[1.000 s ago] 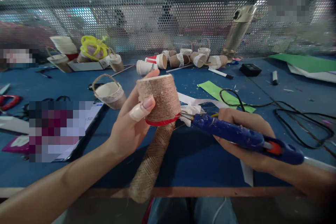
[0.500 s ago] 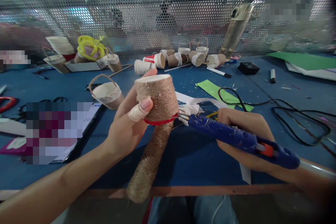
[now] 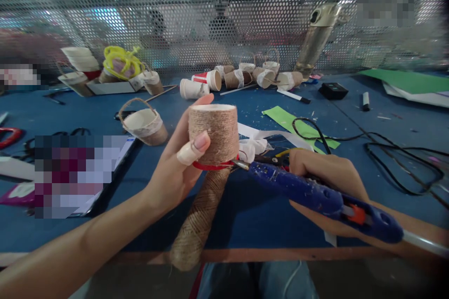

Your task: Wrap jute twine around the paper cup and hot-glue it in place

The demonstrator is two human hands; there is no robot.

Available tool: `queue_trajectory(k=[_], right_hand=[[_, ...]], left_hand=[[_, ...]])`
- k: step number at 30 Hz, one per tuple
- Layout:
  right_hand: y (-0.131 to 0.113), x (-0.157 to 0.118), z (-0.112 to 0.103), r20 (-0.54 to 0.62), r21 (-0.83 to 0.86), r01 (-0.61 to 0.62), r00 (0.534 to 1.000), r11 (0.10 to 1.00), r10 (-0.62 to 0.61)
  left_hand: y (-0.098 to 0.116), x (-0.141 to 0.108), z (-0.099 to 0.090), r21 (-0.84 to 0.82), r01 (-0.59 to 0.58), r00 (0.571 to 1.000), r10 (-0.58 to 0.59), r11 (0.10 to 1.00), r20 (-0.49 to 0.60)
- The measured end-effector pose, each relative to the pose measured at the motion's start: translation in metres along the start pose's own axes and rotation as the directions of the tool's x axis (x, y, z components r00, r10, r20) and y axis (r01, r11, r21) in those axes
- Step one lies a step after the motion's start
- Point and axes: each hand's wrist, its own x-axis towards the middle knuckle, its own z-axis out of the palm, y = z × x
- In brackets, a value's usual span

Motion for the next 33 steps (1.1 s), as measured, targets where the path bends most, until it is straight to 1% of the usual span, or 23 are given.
queue_trajectory(k=[2,5,9,12,15,21,24,33], right_hand=[[0.0,0.0,0.0,-0.008,-0.023,-0.005,1.0,1.0,0.005],[-0.003,0.002,0.001,-0.038,-0.059,-0.047,0.998,0.997,0.045],[-0.006,0.006,0.001,-0.056,-0.061,-0.093,0.994,0.994,0.089],[-0.006,0.008,0.001,-0.051,-0.028,-0.082,0.995,0.996,0.08],[-0.005,0.008,0.001,-0.054,-0.033,-0.069,0.996,0.997,0.067],[0.0,0.002,0.0,-0.032,-0.003,0.013,0.999,1.0,-0.013],[0.003,0.0,0.001,-0.019,0.016,0.033,0.999,0.999,-0.033],[-0.004,0.006,-0.001,-0.03,-0.026,0.017,0.999,1.0,-0.018]], left_hand=[[0.0,0.0,0.0,-0.006,0.008,1.0,-0.008,1.0,-0.016],[0.001,0.0,0.001,-0.014,-0.003,0.998,0.002,1.0,-0.06],[0.002,0.001,0.003,-0.009,-0.029,0.997,0.029,1.0,-0.071],[0.001,0.002,0.004,-0.032,-0.044,0.996,0.041,0.999,-0.077],[0.001,0.002,0.004,-0.064,-0.06,0.996,0.055,0.996,-0.065],[0.001,0.001,0.005,-0.185,-0.011,0.999,0.005,0.983,-0.034],[0.001,0.001,0.006,-0.221,0.022,0.999,-0.027,0.975,-0.022],[0.005,0.002,0.011,-0.271,0.036,0.992,-0.067,0.962,-0.105]])
